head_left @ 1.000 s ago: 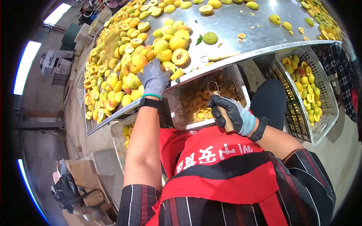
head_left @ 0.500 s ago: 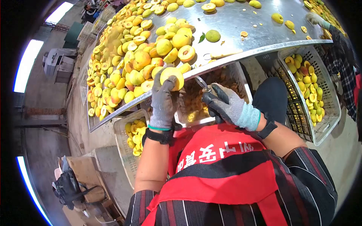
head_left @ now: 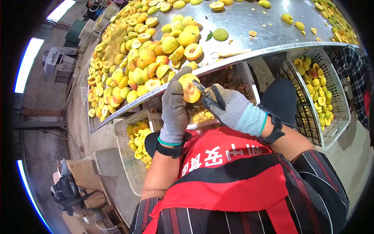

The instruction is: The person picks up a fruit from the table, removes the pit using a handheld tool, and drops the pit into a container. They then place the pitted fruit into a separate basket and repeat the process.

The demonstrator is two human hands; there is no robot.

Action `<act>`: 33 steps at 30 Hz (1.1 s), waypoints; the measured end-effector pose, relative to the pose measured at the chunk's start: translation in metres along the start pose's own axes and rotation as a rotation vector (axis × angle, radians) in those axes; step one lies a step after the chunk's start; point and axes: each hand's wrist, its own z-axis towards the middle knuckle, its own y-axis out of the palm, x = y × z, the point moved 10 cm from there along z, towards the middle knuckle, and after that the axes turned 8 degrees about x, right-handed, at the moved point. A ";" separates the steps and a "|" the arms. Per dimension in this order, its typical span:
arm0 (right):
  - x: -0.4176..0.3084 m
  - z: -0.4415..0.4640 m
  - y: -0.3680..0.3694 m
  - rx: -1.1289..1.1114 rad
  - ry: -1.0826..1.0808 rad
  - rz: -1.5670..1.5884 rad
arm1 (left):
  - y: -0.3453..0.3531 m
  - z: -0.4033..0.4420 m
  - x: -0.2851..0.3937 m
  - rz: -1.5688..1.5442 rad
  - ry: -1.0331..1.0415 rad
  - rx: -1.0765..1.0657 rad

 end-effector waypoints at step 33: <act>-0.022 -0.010 0.035 0.033 -0.507 -0.015 | 0.006 0.002 0.016 1.128 0.528 -0.253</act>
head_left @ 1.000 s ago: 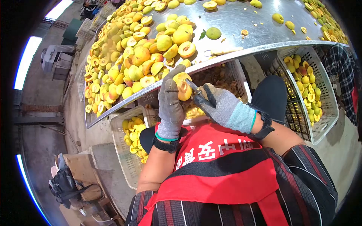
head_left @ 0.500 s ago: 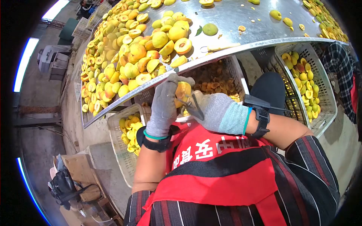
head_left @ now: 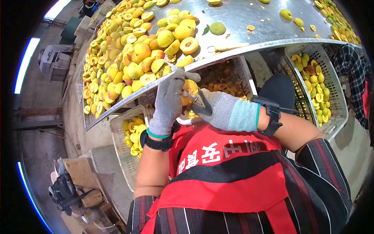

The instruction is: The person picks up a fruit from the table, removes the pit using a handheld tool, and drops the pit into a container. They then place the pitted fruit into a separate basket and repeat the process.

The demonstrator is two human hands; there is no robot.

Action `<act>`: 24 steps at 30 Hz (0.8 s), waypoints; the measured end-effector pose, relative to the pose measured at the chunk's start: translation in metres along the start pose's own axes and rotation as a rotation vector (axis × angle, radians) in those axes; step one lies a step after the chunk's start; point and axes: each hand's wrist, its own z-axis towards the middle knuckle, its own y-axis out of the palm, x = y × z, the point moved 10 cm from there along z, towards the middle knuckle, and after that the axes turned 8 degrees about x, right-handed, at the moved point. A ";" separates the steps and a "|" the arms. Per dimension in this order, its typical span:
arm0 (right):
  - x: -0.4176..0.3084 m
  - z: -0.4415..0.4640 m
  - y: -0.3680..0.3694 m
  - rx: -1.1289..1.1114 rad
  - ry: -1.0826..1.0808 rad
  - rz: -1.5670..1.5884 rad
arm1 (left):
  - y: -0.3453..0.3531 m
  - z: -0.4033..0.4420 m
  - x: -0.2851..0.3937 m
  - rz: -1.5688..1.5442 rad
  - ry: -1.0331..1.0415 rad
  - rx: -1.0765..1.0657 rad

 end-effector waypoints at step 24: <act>0.006 -0.031 0.023 -0.198 1.117 1.228 | 0.043 -0.009 -0.026 -1.077 -0.574 0.293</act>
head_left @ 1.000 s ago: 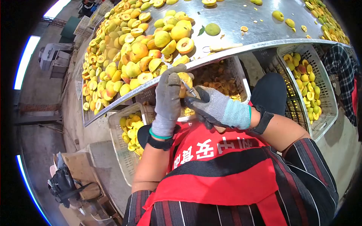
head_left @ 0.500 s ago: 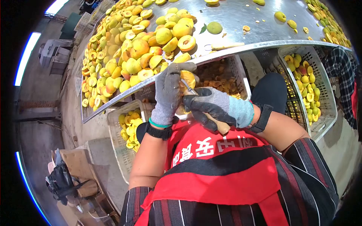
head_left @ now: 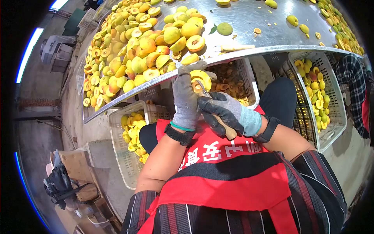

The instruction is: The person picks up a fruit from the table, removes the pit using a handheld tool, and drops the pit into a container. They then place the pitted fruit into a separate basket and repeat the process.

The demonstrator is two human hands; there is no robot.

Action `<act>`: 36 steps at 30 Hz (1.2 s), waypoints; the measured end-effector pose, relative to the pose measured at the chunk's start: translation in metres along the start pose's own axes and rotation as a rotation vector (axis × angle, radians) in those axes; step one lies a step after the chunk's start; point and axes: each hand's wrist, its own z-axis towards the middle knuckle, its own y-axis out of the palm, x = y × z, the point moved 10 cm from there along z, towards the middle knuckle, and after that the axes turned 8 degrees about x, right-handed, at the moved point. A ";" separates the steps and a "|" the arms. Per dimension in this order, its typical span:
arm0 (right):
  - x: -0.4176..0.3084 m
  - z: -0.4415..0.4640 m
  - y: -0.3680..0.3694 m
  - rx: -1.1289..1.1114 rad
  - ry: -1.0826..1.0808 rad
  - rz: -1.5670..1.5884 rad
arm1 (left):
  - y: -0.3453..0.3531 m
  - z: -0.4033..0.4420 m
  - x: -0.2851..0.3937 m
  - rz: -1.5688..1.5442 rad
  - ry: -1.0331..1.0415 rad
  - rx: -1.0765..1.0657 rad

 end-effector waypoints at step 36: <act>0.021 0.034 -0.083 0.071 -0.059 0.144 | 0.001 0.103 -0.009 1.416 0.126 -0.306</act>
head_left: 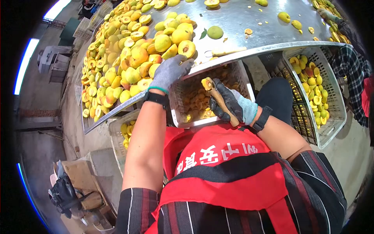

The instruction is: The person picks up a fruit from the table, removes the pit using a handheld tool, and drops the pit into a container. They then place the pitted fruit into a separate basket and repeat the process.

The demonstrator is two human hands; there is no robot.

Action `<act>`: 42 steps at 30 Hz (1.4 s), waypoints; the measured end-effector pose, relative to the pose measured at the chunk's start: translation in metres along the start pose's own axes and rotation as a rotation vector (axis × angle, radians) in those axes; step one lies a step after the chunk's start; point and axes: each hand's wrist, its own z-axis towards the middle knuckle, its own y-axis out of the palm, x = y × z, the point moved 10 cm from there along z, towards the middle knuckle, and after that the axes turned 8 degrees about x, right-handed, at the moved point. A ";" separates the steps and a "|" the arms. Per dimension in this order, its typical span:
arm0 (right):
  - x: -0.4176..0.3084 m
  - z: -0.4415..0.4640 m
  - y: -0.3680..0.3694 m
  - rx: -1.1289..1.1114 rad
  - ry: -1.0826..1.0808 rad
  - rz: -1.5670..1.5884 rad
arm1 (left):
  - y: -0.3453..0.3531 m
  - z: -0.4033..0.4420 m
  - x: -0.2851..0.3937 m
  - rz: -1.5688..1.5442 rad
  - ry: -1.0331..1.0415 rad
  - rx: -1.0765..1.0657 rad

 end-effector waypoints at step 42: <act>-0.058 -0.038 0.091 0.145 -0.528 -1.056 | -0.031 -0.131 0.021 -1.236 0.024 0.595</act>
